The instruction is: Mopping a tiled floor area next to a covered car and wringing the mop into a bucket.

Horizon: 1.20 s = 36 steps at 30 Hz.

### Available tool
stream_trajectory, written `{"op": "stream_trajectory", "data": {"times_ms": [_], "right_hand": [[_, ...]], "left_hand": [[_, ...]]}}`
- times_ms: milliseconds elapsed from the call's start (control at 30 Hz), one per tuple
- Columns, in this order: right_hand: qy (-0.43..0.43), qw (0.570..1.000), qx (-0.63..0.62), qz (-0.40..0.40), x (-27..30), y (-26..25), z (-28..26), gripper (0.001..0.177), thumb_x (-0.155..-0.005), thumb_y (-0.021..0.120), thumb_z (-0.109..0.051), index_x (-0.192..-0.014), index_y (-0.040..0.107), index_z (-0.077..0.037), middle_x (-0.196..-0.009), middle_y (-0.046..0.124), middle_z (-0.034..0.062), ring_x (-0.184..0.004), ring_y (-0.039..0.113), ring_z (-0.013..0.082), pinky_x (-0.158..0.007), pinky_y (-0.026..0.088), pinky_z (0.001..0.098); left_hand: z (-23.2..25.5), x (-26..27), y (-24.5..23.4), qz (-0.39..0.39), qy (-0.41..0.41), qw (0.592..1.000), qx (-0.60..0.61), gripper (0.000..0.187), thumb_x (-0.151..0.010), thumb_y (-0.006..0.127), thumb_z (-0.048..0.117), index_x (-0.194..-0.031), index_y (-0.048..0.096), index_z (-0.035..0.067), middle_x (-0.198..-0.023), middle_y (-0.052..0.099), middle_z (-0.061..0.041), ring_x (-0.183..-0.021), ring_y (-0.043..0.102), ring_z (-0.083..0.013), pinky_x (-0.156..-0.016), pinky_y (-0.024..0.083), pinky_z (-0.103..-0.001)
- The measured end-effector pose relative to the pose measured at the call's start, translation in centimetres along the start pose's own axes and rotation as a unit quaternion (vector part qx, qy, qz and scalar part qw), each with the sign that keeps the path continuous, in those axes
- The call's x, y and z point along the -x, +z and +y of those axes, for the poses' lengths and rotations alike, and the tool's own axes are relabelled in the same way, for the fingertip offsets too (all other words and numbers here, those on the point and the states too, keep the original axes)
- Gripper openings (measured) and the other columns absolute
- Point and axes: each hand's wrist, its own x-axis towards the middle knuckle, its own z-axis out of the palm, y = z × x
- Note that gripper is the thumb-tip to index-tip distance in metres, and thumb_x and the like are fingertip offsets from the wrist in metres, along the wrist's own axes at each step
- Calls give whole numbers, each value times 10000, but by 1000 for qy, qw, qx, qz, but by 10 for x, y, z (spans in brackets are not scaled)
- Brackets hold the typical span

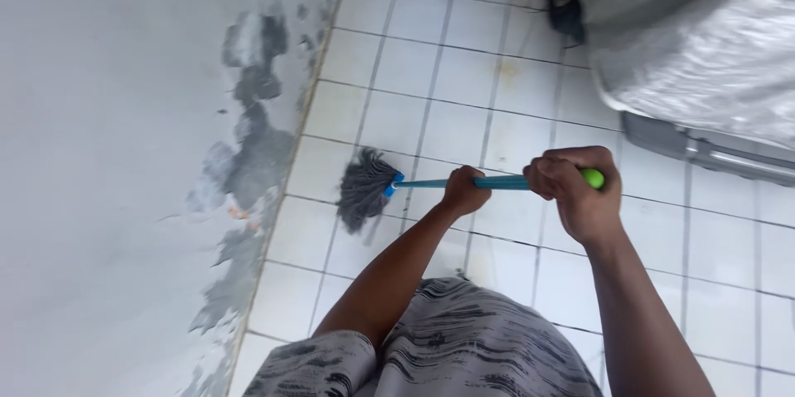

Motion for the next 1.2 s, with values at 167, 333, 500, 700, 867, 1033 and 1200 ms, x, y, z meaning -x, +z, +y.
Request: {"op": "stream_trajectory", "data": {"times_ms": [167, 333, 500, 700, 867, 1033, 1200], "right_hand": [[4, 982, 89, 165, 81, -71, -77, 254, -978, 522, 96, -744, 577, 14, -569, 465, 57, -529, 432, 149, -553, 387, 324], [12, 936, 227, 269, 175, -169, -105, 293, -985, 529, 71, -699, 572, 23, -581, 502, 62, -522, 466, 142, -507, 364, 299], [-45, 899, 267, 343, 233, -217, -105, 266, -970, 531, 37, -708, 535, -6, -622, 545, 71, -550, 529, 130, -530, 444, 296], [-158, 879, 153, 423, 240, -213, -156, 230, -944, 507, -31, -727, 490, -107, -546, 446, 33, -460, 498, 125, -583, 561, 344], [-181, 906, 158, 349, 214, -213, -135, 424, -979, 488, -62, -580, 348, -94, -490, 342, 27, -417, 424, 141, -531, 494, 346], [-171, 939, 57, 292, 155, -201, -79, 393, -953, 480, -48, -594, 337, -119, -524, 320, 16, -429, 379, 152, -538, 437, 340], [-108, 986, -50, 119, 94, -181, -14, 270, -1000, 467, 2, -739, 485, -63, -573, 360, 22, -531, 376, 165, -682, 441, 390]], "left_hand": [[123, 4, 128, -186, -8, 982, 39, 244, -813, 625, 142, -596, 612, 30, -642, 676, -164, -640, 693, -326, -624, 547, -467], [213, 30, 260, -331, 24, 939, 91, 238, -856, 616, 155, -656, 644, 30, -698, 717, -155, -692, 712, -291, -652, 554, -477], [272, 59, 330, -370, 34, 928, 18, 221, -847, 611, 221, -742, 697, 47, -794, 743, -173, -760, 732, -328, -698, 569, -457], [317, 69, 309, -377, -10, 923, -78, 267, -836, 614, 291, -774, 728, 57, -852, 767, -171, -823, 759, -347, -736, 588, -509], [284, 54, 262, -309, -21, 944, -110, 277, -855, 650, 296, -791, 740, 42, -868, 765, -198, -853, 725, -381, -790, 513, -550], [209, 29, 199, -228, -75, 964, -119, 243, -822, 695, 280, -740, 738, 55, -766, 752, -160, -729, 742, -330, -699, 576, -485], [122, 5, 135, -119, -196, 966, -120, 209, -833, 692, 202, -692, 737, 55, -670, 715, -129, -591, 708, -275, -573, 584, -427]]}}
